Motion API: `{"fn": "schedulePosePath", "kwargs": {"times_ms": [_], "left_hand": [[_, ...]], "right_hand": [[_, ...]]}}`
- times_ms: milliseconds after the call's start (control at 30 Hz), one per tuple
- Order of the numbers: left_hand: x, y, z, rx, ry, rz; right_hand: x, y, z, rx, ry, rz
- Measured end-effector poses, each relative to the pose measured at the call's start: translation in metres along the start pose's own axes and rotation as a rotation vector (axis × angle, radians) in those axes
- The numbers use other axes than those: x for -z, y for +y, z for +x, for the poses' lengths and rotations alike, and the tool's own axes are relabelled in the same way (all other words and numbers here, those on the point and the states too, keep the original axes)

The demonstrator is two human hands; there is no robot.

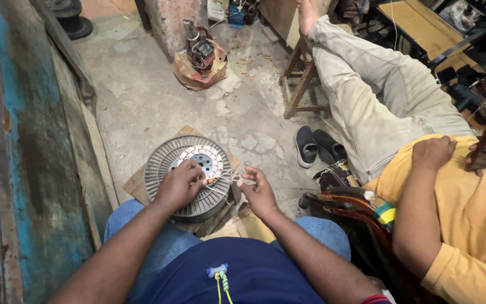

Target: The person winds a thin white wire around the slots of a motor stator resting on a wooden block. They repeatedly thread the wire through the slots and pull it taut to secure the winding.

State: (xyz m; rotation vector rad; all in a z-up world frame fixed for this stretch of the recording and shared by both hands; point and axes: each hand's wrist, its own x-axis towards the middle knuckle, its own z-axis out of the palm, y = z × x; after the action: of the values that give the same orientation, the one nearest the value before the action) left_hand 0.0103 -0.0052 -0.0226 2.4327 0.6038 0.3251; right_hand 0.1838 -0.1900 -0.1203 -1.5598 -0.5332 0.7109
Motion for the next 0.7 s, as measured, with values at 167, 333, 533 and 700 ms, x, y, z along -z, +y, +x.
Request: {"fn": "schedulePosePath", "kwargs": {"times_ms": [167,333,533,700], "left_hand": [[-0.003,-0.009,0.013,0.057,-0.001,0.002],[-0.009,-0.015,0.010,0.136,0.000,-0.044],[-0.011,-0.014,0.006,0.110,0.048,-0.073],[-0.011,-0.014,0.007,0.118,0.045,-0.080]], "right_hand": [[0.009,0.016,0.002,0.227,0.199,-0.228],[0.012,0.002,-0.003,0.186,0.193,-0.316],[-0.016,-0.043,-0.035,0.238,-0.274,-0.425],[-0.032,-0.079,-0.043,0.326,-0.299,-0.615]]}}
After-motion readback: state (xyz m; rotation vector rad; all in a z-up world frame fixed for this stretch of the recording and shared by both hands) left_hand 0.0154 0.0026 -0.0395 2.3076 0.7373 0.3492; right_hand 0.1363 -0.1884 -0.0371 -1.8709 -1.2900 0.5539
